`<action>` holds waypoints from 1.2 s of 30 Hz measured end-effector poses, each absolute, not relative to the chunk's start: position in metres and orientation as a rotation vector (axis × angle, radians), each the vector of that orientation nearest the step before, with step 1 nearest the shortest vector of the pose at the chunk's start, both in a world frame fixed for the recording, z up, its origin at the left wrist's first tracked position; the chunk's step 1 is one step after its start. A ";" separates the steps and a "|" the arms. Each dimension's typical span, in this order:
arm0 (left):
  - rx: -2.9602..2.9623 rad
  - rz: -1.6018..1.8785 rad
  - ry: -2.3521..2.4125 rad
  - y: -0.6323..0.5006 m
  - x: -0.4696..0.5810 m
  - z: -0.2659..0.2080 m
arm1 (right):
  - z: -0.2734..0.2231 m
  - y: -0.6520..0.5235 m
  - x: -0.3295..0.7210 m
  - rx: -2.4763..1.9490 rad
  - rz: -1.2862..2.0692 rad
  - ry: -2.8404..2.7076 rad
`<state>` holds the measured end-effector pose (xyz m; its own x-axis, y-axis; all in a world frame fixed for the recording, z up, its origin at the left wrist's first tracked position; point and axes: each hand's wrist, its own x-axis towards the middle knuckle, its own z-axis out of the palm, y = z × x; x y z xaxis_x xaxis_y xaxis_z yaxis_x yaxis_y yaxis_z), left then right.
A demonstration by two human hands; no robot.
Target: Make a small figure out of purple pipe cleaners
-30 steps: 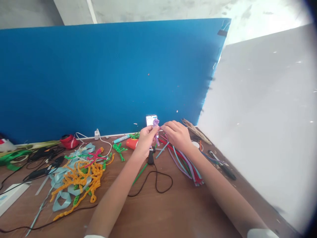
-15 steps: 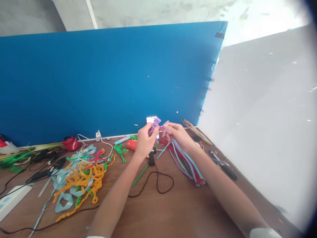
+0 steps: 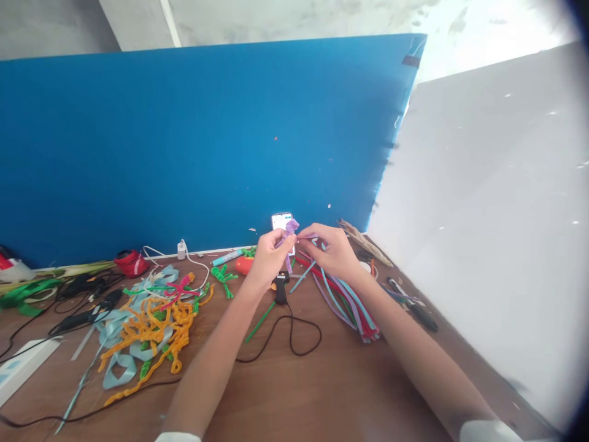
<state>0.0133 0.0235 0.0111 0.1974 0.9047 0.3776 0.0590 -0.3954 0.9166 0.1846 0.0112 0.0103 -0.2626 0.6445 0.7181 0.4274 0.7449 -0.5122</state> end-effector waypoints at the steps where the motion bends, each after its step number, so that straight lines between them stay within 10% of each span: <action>1: 1.562 1.263 0.927 0.026 0.014 0.009 | 0.008 0.013 0.186 -0.854 0.015 -2.015; 6: 1.352 1.195 0.910 0.035 0.014 0.001 | 0.000 0.019 0.189 -0.902 -0.547 -2.224; 18: 1.795 1.298 0.867 0.029 0.016 0.006 | 0.019 0.014 0.191 -0.941 0.848 -1.450; 36: 1.926 1.211 0.870 0.032 0.015 0.003 | 0.016 0.018 0.193 -0.870 0.808 -1.527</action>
